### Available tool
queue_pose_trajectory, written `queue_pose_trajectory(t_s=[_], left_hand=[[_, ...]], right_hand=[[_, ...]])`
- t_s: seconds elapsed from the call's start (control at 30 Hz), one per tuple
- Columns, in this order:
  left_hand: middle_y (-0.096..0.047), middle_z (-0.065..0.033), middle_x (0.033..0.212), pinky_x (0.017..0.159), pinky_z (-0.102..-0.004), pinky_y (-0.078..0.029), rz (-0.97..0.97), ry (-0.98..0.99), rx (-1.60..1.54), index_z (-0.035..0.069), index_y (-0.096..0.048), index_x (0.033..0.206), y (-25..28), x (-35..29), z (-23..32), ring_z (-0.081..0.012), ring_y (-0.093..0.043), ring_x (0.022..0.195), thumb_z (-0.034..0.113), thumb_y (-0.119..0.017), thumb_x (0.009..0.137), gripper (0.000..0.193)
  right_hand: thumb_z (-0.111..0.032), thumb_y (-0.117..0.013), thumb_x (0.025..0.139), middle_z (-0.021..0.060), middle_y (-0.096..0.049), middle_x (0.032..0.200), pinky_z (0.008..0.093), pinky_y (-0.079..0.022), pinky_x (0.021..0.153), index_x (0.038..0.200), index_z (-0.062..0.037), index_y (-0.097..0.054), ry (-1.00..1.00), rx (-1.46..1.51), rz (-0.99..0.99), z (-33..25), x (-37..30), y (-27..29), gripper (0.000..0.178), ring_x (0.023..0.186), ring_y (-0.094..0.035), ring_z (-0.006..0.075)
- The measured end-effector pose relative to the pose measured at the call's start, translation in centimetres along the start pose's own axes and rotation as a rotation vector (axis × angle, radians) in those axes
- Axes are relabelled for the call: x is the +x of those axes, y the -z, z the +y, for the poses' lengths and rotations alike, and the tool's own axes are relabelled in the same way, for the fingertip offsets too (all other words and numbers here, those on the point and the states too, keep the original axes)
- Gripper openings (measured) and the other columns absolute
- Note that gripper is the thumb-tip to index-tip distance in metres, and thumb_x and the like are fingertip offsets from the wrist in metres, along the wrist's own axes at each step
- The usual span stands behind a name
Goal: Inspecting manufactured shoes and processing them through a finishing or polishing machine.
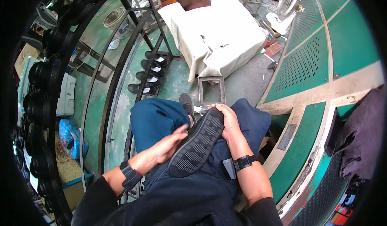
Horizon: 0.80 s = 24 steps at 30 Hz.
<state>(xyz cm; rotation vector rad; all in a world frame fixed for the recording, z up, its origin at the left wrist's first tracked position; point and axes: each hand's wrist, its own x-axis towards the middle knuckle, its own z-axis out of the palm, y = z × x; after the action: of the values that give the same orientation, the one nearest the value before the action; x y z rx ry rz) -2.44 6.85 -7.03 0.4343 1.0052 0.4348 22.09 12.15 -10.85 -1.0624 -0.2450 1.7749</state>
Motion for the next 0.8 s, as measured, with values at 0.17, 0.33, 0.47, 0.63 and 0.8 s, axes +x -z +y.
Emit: queue_pose_trajectory(t_s=[0.17, 0.33, 0.47, 0.63, 0.8], left_hand=[[-0.024, -0.0151, 0.165, 0.123, -0.0353, -0.014, 0.164, -0.347, 0.155, 0.01, -0.02, 0.161, -1.9, 6.9, 5.2, -0.0253, -0.021, 0.152, 0.037, -0.053, 0.1, 0.075], [-0.054, -0.0138, 0.141, 0.107, -0.0334, -0.039, 0.035, -0.363, 0.075, 0.002, -0.053, 0.138, -4.0, 13.0, 5.5, -0.021, -0.048, 0.13, 0.034, -0.058, 0.096, 0.053], [-0.07, -0.0038, 0.094, 0.077, -0.0298, -0.053, -0.127, -0.164, -0.086, 0.005, -0.07, 0.098, -3.8, 14.0, 3.7, -0.014, -0.065, 0.086, 0.027, -0.061, 0.093, 0.024], [-0.069, -0.0032, 0.095, 0.079, -0.03, -0.054, -0.156, -0.277, -0.13, 0.007, -0.069, 0.097, -3.0, 12.8, 3.0, -0.0147, -0.065, 0.087, 0.019, -0.061, 0.09, 0.016], [-0.07, -0.0118, 0.116, 0.1, -0.0312, -0.047, -0.195, -0.335, -0.033, -0.005, -0.068, 0.117, -2.5, 11.5, 2.6, -0.0188, -0.065, 0.109, 0.017, -0.049, 0.098, 0.035]], right_hand=[[-0.016, -0.055, 0.095, 0.0117, -0.073, 0.1, 0.0328, -0.056, 0.085, 0.105, 0.0045, -0.07, -0.042, -0.263, -0.134, -1.3, 1.6, -1.2, 0.028, 0.09, -0.069, 0.021], [-0.016, -0.054, 0.093, 0.0082, -0.073, 0.098, 0.0288, -0.051, 0.085, 0.103, 0.0047, -0.072, 0.135, -0.413, -0.184, 0.1, 2.0, -0.7, 0.029, 0.091, -0.067, 0.0166], [-0.015, -0.055, 0.093, 0.0047, -0.07, 0.098, 0.0258, -0.047, 0.084, 0.101, 0.0022, -0.073, 0.256, -0.364, -0.096, 1.6, 1.3, -0.2, 0.026, 0.09, -0.064, 0.0124], [-0.013, -0.058, 0.091, 0.003, -0.07, 0.096, 0.0261, -0.048, 0.083, 0.102, 0.005, -0.072, 0.328, -0.309, -0.025, 2.9, 0.3, -1.8, 0.025, 0.089, -0.063, 0.0109], [-0.007, -0.057, 0.089, 0.0038, -0.069, 0.086, 0.0263, -0.048, 0.076, 0.083, 0.0062, -0.072, 0.373, -0.327, -0.045, 3.2, -1.0, -3.0, 0.021, 0.082, -0.062, 0.0117]])
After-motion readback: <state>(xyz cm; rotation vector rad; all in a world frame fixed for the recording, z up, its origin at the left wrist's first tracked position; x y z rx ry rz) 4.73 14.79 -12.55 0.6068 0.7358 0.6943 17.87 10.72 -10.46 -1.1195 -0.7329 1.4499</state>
